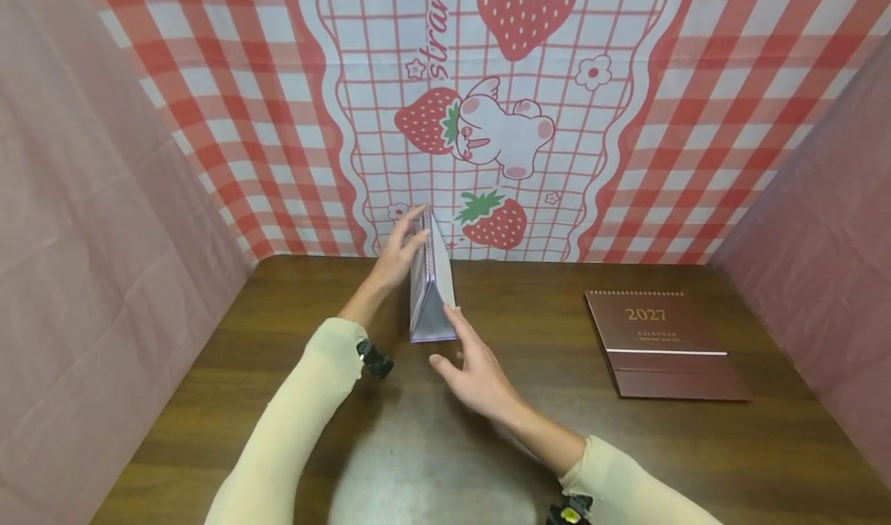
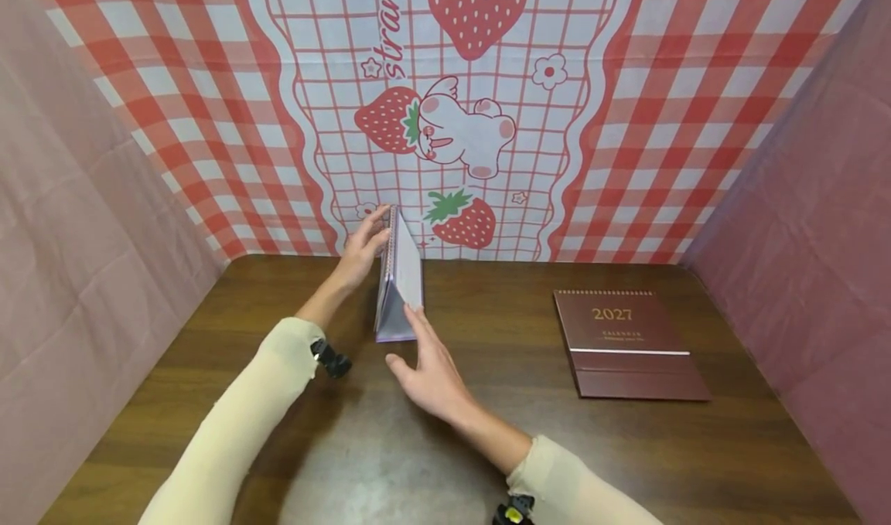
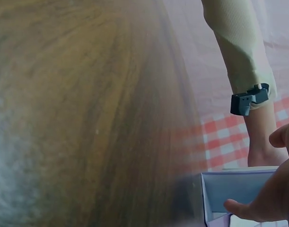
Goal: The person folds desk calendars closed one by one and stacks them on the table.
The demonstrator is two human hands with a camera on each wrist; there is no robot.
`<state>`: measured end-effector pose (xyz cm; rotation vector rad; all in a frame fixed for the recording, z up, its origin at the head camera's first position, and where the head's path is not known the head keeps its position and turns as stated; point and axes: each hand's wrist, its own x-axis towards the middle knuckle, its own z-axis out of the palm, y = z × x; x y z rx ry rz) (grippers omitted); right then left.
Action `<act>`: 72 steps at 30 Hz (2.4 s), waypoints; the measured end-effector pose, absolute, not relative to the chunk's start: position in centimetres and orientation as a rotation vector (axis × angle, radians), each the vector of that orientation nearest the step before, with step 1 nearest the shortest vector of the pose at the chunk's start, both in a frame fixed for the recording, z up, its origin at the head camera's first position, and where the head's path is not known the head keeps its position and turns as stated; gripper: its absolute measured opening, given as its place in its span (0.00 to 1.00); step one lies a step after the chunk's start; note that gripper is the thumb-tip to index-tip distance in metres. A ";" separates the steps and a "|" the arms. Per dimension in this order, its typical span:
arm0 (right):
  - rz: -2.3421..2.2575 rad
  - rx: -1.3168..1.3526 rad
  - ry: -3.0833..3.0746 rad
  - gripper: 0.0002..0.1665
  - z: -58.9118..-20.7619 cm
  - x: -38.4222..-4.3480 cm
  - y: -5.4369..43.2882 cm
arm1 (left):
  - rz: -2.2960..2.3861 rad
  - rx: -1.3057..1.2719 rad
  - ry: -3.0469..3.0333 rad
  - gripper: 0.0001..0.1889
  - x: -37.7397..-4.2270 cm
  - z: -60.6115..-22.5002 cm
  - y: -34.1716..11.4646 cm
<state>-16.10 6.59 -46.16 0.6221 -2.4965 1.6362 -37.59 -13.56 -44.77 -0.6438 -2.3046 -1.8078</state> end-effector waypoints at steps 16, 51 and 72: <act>1.673 0.455 -2.578 0.47 -45.0 -16.4 5.8 | -1.617 -0.675 -2.319 0.31 -44.2 -51.0 -14.1; 1.448 0.346 -2.560 0.45 -44.2 -16.5 6.2 | -1.664 -0.724 -2.260 0.29 -46.1 -52.6 -14.4; 1.561 0.462 -2.506 0.54 -44.3 -16.9 7.0 | -1.699 -0.748 -2.220 0.29 -45.8 -52.7 -14.3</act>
